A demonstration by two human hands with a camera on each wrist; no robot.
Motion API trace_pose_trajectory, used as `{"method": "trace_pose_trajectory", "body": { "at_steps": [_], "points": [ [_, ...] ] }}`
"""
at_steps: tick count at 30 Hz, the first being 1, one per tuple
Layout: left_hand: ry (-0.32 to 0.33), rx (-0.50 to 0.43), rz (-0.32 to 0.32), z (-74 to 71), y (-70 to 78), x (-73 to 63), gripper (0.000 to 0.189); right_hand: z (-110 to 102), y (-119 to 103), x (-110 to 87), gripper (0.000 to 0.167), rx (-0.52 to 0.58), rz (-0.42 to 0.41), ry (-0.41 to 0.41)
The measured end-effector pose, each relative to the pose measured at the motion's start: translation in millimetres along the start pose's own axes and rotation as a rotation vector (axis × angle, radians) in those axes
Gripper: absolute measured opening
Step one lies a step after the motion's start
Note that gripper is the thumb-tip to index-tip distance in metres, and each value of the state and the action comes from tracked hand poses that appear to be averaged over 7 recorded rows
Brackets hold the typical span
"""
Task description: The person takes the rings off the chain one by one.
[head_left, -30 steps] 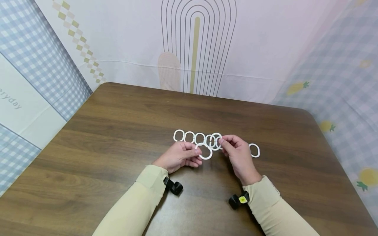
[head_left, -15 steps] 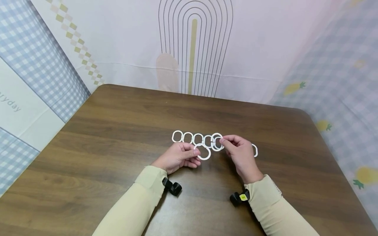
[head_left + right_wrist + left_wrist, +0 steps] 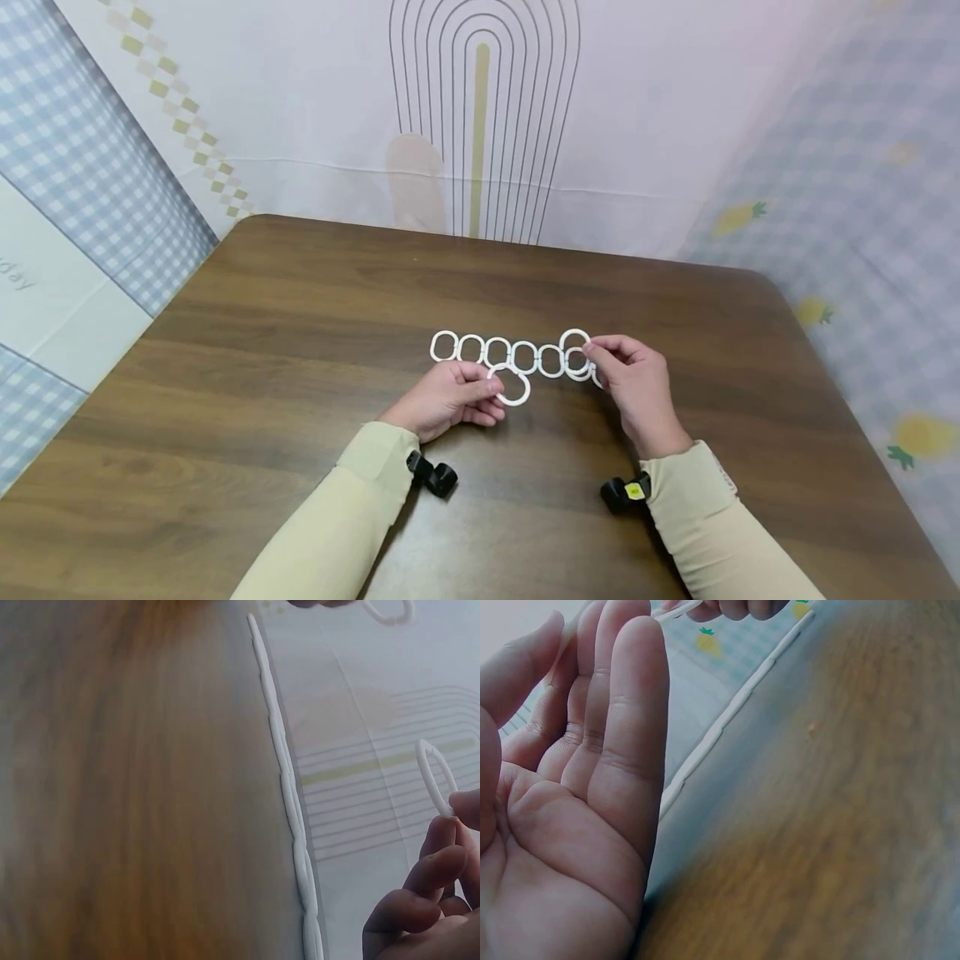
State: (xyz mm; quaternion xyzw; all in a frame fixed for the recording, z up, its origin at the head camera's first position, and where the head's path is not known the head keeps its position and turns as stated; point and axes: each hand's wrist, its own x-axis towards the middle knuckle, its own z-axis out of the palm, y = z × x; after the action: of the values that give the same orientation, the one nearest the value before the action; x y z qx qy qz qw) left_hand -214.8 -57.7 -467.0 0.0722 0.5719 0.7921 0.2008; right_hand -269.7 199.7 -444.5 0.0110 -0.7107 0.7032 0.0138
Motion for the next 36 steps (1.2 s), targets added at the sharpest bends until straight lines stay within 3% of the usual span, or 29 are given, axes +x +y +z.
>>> {"method": "trace_pose_trajectory", "body": {
  "at_steps": [12,22,32,36],
  "points": [
    [-0.001,0.006,0.004,-3.1,0.4,-1.6,0.014,-22,1,4.4,0.01,-0.018,0.003,0.038],
    [-0.012,0.001,0.006,-4.7,-0.3,-2.0,0.016,-45,3,7.3,0.015,-0.262,-0.051,0.009],
    [-0.017,0.006,0.007,-3.0,0.8,-1.1,0.014,-69,-2,9.6,0.028,-0.594,-0.088,-0.103],
    [-0.019,0.014,0.003,-2.8,0.3,0.0,0.018,-79,-2,10.8,0.031,-0.655,-0.076,-0.119]
  ]
}}
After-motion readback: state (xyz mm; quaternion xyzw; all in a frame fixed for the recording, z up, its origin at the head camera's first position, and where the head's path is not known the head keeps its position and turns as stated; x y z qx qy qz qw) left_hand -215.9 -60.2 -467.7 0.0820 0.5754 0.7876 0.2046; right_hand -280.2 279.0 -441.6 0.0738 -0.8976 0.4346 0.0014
